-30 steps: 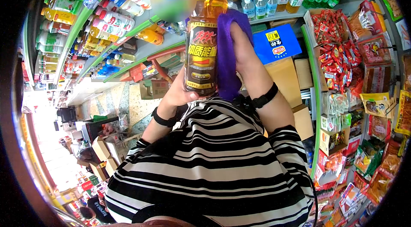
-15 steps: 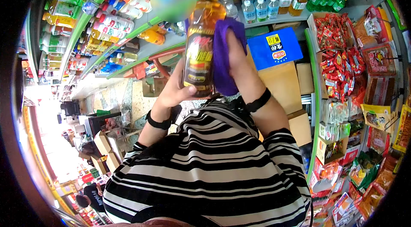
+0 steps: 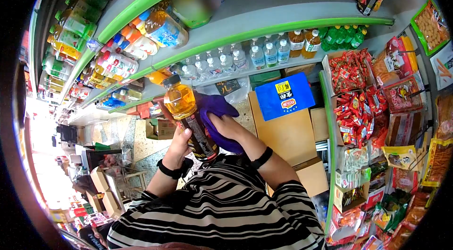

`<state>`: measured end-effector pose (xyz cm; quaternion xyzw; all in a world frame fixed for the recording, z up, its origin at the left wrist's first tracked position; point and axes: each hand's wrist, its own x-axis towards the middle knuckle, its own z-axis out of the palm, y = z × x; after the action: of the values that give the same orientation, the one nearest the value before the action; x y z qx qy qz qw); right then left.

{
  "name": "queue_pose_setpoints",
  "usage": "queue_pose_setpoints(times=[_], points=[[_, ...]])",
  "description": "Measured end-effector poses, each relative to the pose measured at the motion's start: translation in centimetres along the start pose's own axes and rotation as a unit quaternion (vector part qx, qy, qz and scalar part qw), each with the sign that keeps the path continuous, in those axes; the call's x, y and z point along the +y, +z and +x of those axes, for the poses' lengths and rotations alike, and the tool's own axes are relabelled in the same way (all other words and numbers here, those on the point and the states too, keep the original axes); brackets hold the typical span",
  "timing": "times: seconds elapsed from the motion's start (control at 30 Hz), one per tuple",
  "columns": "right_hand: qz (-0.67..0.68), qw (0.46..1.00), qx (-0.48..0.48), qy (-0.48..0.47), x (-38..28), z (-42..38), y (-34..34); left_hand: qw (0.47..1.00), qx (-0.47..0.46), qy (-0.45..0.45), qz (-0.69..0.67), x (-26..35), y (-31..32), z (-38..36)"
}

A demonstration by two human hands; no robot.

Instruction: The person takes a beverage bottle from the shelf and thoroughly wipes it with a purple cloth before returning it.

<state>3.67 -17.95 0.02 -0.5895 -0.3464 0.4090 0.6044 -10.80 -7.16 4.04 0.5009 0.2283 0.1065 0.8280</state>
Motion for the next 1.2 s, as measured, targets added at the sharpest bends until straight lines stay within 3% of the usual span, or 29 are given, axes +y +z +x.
queue_pose_setpoints(times=[0.13, 0.2, 0.23, 0.27, 0.3, 0.37, 0.53, 0.73, 0.77, 0.87, 0.97, 1.1, 1.13, 1.17, 1.2], points=[[-0.059, 0.987, -0.079, 0.127, 0.2, -0.4, -1.5, 0.999, 0.031, 0.007, -0.003, -0.2, 0.4, 0.4], [-0.132, 0.978, -0.095, 0.127, -1.6, -1.8, -2.9, 0.999, 0.035, 0.021, -0.007, 0.2, 0.8, 0.4], [-0.087, 0.990, -0.109, 0.018, -0.2, -1.9, -3.6, 0.999, 0.037, 0.019, -0.013, 0.3, 0.7, 0.2], [-0.063, 0.989, -0.135, -0.017, 0.9, -2.3, -4.7, 0.999, 0.038, 0.019, -0.007, 0.7, 0.9, 0.0], [-0.041, 0.992, -0.122, -0.002, 1.2, -3.1, -5.4, 0.999, 0.035, 0.020, 0.007, 0.7, 0.5, -0.1], [-0.125, 0.979, -0.134, 0.091, -1.5, -4.5, -7.7, 0.999, 0.037, 0.020, 0.023, 1.4, 0.4, -0.8], [-0.158, 0.987, 0.024, 0.021, -7.5, -7.6, -7.7, 0.991, -0.036, 0.084, 0.096, 2.3, -1.0, -2.4], [-0.139, 0.979, -0.033, -0.146, -11.7, -5.9, 3.5, 0.976, -0.087, 0.135, 0.149, 2.7, -0.6, -4.8], [-0.108, 0.986, -0.016, -0.129, -12.4, -5.5, 5.3, 0.955, -0.083, 0.177, 0.223, 2.1, -1.4, -4.7], [-0.086, 0.990, 0.020, -0.110, -12.1, -5.2, 7.4, 0.945, -0.072, 0.209, 0.239, 2.9, -0.9, -6.6], [-0.063, 0.994, 0.050, -0.077, -13.0, -6.2, 8.7, 0.886, -0.049, 0.258, 0.383, 3.7, -1.8, -7.8], [-0.113, 0.977, 0.119, -0.136, -12.2, -5.6, 7.2, 0.912, -0.015, 0.195, 0.360, 3.4, -3.7, -9.1], [-0.120, 0.975, 0.127, -0.137, -12.6, -5.1, 6.2, 0.903, -0.004, 0.214, 0.373, 2.5, -4.8, -9.1], [-0.112, 0.971, 0.150, -0.148, -12.3, -4.5, 5.1, 0.928, 0.010, 0.162, 0.336, 0.8, -6.5, -9.2], [-0.105, 0.965, 0.174, -0.163, -12.0, -3.7, 3.7, 0.887, 0.019, 0.227, 0.403, 0.2, -7.6, -9.5]])
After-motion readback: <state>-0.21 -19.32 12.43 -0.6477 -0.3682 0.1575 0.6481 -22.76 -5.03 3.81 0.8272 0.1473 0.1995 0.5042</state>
